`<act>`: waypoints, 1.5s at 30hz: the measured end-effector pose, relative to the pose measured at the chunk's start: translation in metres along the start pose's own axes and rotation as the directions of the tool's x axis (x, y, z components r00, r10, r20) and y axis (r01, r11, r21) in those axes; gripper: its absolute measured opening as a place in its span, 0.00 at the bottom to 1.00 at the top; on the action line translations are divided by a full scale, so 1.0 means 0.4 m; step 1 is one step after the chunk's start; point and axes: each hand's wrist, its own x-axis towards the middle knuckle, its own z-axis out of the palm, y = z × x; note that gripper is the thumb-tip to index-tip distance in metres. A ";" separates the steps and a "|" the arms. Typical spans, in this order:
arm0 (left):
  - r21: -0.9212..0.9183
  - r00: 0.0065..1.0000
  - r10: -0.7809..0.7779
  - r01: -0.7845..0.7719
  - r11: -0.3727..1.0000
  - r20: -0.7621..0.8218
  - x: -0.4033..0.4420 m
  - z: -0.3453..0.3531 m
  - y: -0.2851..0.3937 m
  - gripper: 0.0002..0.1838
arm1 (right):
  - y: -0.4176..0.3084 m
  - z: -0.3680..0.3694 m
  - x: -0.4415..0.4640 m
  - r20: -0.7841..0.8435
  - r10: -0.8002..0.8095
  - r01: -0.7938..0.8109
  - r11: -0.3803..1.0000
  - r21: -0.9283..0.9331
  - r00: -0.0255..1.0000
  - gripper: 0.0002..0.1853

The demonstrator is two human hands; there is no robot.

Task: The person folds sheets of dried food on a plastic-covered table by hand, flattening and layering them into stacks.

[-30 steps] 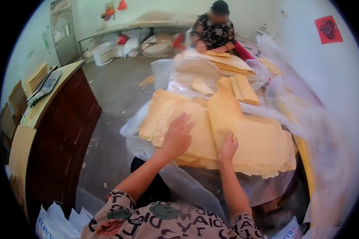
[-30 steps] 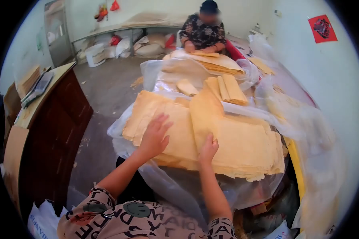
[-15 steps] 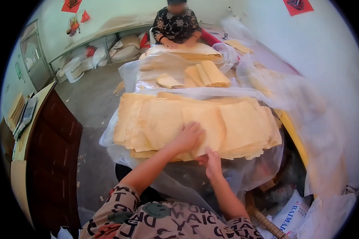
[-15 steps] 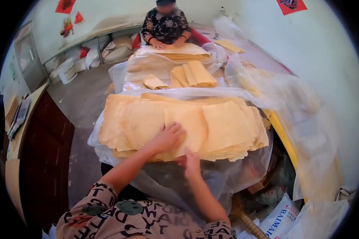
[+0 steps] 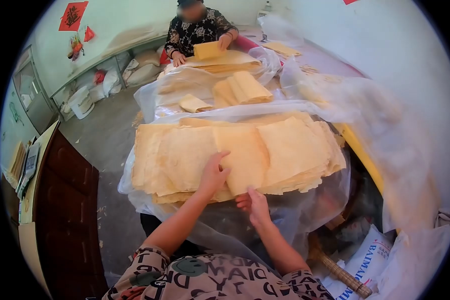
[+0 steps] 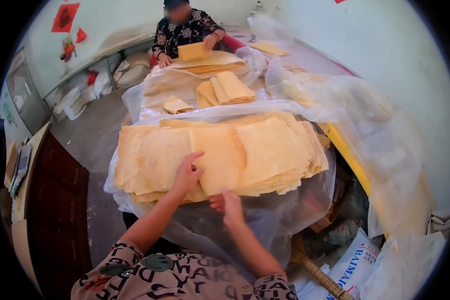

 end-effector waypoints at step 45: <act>0.210 0.993 -0.113 0.102 0.972 0.042 -0.093 -0.123 0.063 0.21 | -0.004 0.104 0.052 0.562 -0.771 0.786 -0.136 -0.603 0.298 0.23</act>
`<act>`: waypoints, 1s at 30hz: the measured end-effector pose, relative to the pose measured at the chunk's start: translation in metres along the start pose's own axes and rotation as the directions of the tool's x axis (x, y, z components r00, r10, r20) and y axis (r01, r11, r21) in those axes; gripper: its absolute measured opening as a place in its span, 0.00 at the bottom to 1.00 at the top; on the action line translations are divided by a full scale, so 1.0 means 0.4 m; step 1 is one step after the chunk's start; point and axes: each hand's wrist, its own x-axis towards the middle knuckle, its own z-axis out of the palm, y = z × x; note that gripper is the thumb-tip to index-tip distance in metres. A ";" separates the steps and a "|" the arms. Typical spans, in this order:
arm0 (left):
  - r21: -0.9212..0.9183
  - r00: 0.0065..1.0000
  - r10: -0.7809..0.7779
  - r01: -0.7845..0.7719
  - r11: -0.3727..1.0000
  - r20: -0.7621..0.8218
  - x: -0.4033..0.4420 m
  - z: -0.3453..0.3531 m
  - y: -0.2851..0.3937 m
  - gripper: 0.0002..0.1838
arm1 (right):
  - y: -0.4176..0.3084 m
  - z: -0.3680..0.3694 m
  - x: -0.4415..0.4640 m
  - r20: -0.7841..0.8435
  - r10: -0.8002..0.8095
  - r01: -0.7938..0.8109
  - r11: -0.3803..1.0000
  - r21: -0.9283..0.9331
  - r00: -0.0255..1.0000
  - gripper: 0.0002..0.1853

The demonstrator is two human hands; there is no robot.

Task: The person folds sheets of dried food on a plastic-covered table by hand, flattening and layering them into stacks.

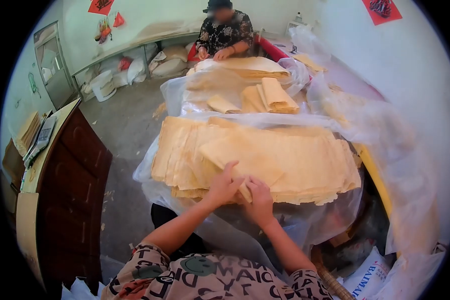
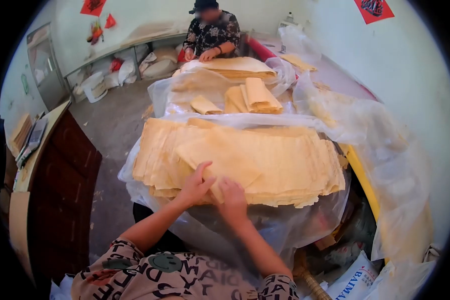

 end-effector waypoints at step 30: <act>0.606 0.992 0.040 -0.104 0.788 0.118 0.308 0.085 -0.040 0.38 | 0.271 -0.121 0.200 0.444 0.542 -0.511 0.836 -0.199 0.714 0.10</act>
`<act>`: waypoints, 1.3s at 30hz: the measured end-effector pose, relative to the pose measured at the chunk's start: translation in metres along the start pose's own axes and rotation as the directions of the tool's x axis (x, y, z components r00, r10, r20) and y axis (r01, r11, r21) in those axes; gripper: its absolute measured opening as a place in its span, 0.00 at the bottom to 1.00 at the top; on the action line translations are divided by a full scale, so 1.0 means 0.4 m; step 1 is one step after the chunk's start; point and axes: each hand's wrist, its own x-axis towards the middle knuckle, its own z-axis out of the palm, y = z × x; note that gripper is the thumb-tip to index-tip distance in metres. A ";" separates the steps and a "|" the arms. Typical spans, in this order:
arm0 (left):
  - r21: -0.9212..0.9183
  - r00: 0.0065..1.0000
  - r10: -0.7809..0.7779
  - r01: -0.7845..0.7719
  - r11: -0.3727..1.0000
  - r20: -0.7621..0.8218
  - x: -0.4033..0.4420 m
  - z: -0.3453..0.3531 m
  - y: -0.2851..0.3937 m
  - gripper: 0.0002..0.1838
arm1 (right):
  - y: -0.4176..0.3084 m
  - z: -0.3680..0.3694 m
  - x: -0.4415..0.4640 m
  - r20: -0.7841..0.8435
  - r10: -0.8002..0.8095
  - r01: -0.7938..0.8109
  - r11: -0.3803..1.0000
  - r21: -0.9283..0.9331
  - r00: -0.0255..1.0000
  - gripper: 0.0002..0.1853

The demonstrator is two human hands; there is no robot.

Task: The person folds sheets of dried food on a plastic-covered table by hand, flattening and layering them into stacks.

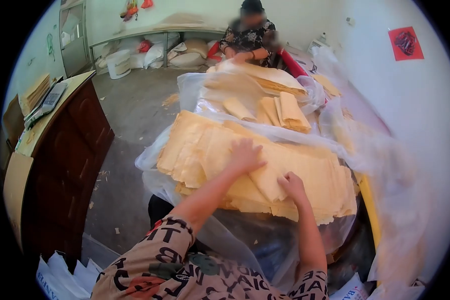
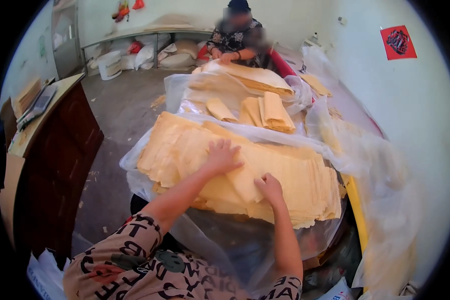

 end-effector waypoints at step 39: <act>-0.537 0.956 -0.229 0.294 0.791 0.186 0.540 0.109 -0.385 0.22 | -0.099 0.159 0.699 0.079 -0.126 0.144 0.940 -0.310 0.989 0.19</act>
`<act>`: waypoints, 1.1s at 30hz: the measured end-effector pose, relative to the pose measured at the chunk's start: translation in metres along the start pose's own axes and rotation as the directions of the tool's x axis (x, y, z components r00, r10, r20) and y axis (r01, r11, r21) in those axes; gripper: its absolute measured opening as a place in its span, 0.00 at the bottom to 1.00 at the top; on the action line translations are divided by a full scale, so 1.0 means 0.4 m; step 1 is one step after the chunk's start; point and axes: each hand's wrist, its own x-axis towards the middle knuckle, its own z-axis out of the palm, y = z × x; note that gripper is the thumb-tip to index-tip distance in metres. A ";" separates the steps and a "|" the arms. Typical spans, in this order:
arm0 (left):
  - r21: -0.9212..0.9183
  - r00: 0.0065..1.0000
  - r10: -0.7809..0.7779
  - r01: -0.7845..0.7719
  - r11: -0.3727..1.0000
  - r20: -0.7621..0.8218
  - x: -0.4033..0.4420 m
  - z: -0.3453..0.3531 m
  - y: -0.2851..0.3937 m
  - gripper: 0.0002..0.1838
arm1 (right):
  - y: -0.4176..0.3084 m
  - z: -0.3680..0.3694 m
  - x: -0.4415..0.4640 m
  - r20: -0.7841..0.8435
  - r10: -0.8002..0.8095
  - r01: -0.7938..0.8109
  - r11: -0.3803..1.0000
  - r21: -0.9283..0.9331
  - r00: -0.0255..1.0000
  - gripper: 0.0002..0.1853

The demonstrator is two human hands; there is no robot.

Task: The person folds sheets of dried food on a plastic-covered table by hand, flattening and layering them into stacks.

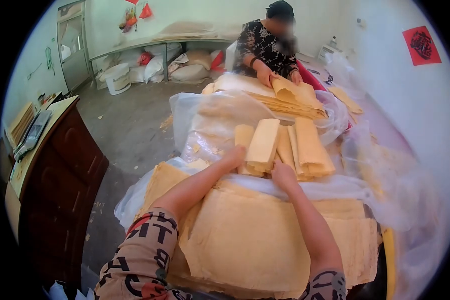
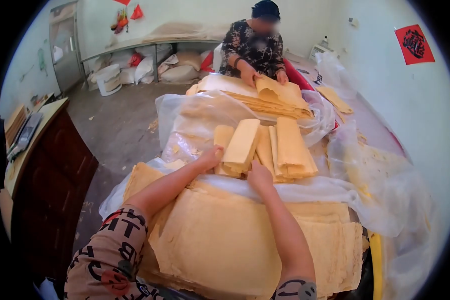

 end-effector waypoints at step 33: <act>-0.331 0.983 0.146 -0.175 0.927 -0.112 -0.885 -0.223 -0.005 0.21 | -0.091 -0.058 -0.240 -0.163 -0.482 0.424 0.856 -0.295 0.861 0.13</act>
